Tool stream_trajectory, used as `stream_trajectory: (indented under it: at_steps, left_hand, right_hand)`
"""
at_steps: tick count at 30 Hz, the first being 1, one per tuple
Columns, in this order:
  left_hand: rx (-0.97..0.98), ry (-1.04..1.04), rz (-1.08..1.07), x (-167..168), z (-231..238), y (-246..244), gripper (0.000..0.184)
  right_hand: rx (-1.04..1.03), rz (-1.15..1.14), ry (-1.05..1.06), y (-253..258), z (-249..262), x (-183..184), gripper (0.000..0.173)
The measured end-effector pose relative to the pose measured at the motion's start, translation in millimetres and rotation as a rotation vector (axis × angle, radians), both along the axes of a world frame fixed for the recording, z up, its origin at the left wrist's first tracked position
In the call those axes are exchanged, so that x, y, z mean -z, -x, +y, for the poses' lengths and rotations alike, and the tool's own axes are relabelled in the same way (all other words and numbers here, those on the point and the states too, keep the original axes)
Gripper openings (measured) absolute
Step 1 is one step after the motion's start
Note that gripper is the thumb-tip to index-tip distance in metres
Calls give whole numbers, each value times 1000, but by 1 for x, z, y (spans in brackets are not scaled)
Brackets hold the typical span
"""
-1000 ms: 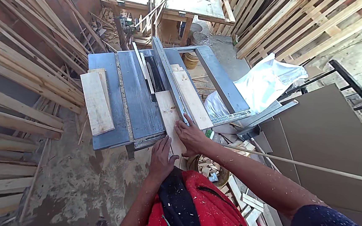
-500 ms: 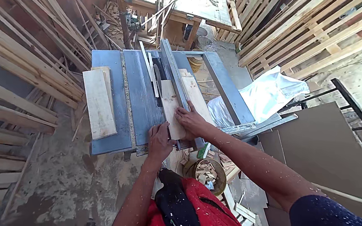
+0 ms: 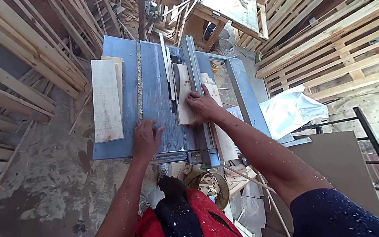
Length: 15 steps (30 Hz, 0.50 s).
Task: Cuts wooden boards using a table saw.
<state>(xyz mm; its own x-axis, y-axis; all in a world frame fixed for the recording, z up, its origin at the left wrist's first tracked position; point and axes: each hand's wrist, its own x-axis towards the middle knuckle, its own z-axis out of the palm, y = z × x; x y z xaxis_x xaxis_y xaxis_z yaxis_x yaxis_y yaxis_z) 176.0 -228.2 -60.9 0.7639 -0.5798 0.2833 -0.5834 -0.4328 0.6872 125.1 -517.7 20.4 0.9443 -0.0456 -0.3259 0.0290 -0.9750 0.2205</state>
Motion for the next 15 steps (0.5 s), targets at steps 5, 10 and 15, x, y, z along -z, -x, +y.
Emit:
stream_trajectory:
  at_steps: [5,10,15]
  left_hand:
    - [-41,16,-68,12,-2,7,36]
    - [-28,12,-100,12,1,4,30]
    - [-35,14,-146,12,5,3,26]
  right_hand:
    - [2,6,14,-39,-24,-3,128]
    - [32,9,24,-82,-50,-2,123]
    - [14,40,45,-149,-94,-4,116]
